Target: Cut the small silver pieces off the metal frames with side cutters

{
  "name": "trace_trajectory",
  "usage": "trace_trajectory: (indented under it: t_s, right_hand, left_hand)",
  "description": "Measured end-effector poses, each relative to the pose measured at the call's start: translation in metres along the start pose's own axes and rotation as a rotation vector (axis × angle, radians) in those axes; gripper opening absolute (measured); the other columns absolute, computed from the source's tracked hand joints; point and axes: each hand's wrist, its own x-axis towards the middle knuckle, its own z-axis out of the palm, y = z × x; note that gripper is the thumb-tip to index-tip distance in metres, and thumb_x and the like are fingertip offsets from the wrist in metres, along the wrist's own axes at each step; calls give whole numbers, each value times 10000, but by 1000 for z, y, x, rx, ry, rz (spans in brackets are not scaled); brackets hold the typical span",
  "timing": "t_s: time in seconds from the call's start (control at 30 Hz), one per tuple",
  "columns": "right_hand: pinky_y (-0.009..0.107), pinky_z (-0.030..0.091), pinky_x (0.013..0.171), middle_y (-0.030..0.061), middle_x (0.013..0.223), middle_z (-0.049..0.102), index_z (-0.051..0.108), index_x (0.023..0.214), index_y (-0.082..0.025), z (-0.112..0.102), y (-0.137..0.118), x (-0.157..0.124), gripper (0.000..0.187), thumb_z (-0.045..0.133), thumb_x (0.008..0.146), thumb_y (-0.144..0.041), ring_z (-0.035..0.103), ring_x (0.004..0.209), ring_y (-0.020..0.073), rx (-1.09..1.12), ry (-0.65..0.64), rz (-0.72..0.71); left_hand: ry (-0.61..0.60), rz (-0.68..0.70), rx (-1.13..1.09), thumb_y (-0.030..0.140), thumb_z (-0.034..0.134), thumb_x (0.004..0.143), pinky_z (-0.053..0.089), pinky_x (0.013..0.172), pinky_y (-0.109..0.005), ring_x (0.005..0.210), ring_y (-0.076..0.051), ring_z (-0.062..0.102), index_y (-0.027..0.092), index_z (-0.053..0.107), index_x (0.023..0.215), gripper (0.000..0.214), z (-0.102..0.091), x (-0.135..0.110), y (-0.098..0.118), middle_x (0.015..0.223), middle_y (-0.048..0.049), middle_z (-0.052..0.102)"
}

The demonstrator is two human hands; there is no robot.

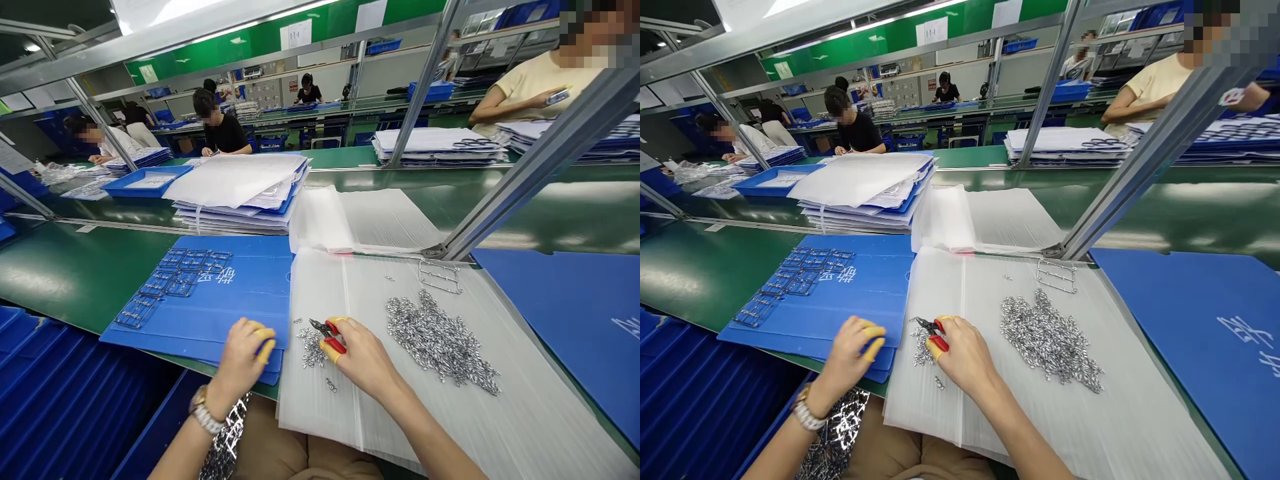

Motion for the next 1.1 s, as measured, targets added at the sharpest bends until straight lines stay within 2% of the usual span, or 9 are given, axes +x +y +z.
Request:
trace_trajectory:
  t_s: [0.07,0.17,0.3,0.5,0.67,0.8,0.87,1.1]
  right_hand:
    - [312,437,751,46,923,654,581,1012,-193,-4,7,-6,278,512,777,-325,610,879,211,-13,18,23]
    - [315,439,734,44,907,657,587,985,-196,-12,21,-16,262,515,769,-325,611,860,214,-24,50,63]
    - [309,439,715,47,898,662,596,958,-205,-16,38,-23,250,506,772,-346,614,862,219,-13,74,101]
    - [307,439,712,53,908,667,605,968,-197,-12,48,-19,267,515,768,-348,615,866,224,16,54,111]
    - [324,433,756,67,940,663,599,995,-189,-8,44,-19,267,522,777,-324,607,890,230,17,37,88]
    - [347,419,789,84,971,654,597,1006,-189,-8,32,-18,255,531,782,-292,593,906,236,-12,5,31]
    - [351,416,780,88,961,652,600,999,-189,-9,26,-16,242,531,786,-280,590,891,235,-28,-5,-7]
    - [323,420,759,68,939,654,603,1009,-206,-16,13,-12,249,537,781,-279,592,894,222,-7,-58,-62]
  left_hand:
    - [-45,68,113,233,563,828,412,772,-375,860,-213,533,216,654,943,148,25,26,21,870,-65,641]
    - [-110,60,252,249,618,788,374,764,-397,873,-236,500,212,658,859,89,47,42,36,847,-66,612]
    - [-140,20,328,222,627,778,319,834,-440,883,-236,488,218,655,796,34,56,43,35,833,-48,603]
    - [-135,-23,311,173,597,793,298,853,-424,881,-220,500,213,646,790,64,59,39,33,847,-39,615]
    - [-76,-92,82,194,577,808,307,829,-404,849,-210,516,211,645,794,72,55,40,27,835,-32,648]
    - [-73,-258,-376,268,611,777,372,715,-322,676,-164,500,188,642,740,93,53,43,24,706,-16,622]
    - [-83,-298,-526,298,600,781,392,640,-280,628,-145,494,171,629,744,136,54,44,26,696,-20,610]
    - [-107,-295,-704,295,597,789,419,655,-261,679,-144,519,159,614,787,137,48,41,37,742,-31,609]
